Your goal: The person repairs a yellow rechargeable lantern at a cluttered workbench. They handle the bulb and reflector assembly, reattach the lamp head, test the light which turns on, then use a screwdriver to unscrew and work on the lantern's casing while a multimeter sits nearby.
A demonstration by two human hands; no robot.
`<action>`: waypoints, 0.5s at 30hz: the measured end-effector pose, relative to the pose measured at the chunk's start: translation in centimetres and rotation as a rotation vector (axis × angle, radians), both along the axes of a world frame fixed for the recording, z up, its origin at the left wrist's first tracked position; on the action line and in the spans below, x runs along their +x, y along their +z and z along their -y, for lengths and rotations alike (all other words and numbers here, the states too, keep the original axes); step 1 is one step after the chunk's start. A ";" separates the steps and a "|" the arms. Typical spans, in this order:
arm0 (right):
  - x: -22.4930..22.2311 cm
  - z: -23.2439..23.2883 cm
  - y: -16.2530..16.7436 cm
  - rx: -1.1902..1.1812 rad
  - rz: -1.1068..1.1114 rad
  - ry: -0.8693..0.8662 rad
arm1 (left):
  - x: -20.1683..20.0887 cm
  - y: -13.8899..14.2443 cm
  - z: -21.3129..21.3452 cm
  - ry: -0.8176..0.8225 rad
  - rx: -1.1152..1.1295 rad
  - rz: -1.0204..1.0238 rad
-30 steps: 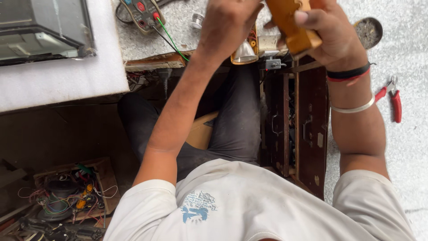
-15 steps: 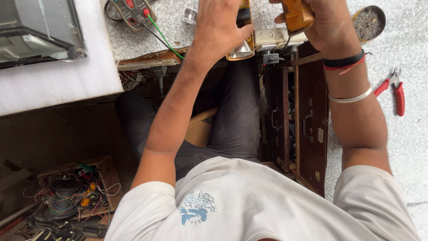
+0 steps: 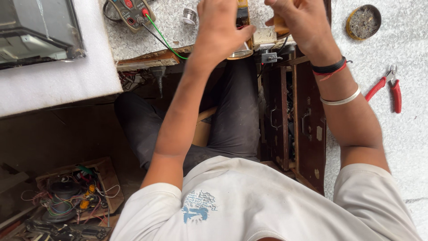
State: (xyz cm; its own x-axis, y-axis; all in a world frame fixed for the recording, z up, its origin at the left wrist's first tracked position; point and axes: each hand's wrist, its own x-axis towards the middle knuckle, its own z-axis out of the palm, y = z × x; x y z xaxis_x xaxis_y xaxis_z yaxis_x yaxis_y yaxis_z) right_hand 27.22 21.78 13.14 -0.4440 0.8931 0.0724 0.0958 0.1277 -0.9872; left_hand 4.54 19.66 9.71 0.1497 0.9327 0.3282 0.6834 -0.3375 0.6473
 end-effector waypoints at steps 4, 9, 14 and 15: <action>-1.7 1.3 1.2 0.222 0.242 -0.069 | -2.4 0.5 3.7 0.074 0.150 0.416; -4.3 1.7 2.1 0.675 0.433 -0.096 | 0.5 -1.5 8.8 0.233 -0.123 0.974; -6.1 1.7 1.2 0.809 0.665 -0.124 | 1.8 -3.5 9.4 0.169 -0.650 1.620; -6.4 1.7 0.9 0.821 0.701 -0.119 | 1.8 -3.8 9.0 0.094 -0.754 1.737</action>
State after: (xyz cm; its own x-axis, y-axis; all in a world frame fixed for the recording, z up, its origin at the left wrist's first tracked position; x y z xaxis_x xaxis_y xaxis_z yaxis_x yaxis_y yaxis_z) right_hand 20.82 20.05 14.06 -0.5332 0.7278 0.4313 0.6603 0.6767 -0.3257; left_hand 6.35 10.70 5.95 0.0946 0.9182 -0.3846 -0.8011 0.2996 0.5182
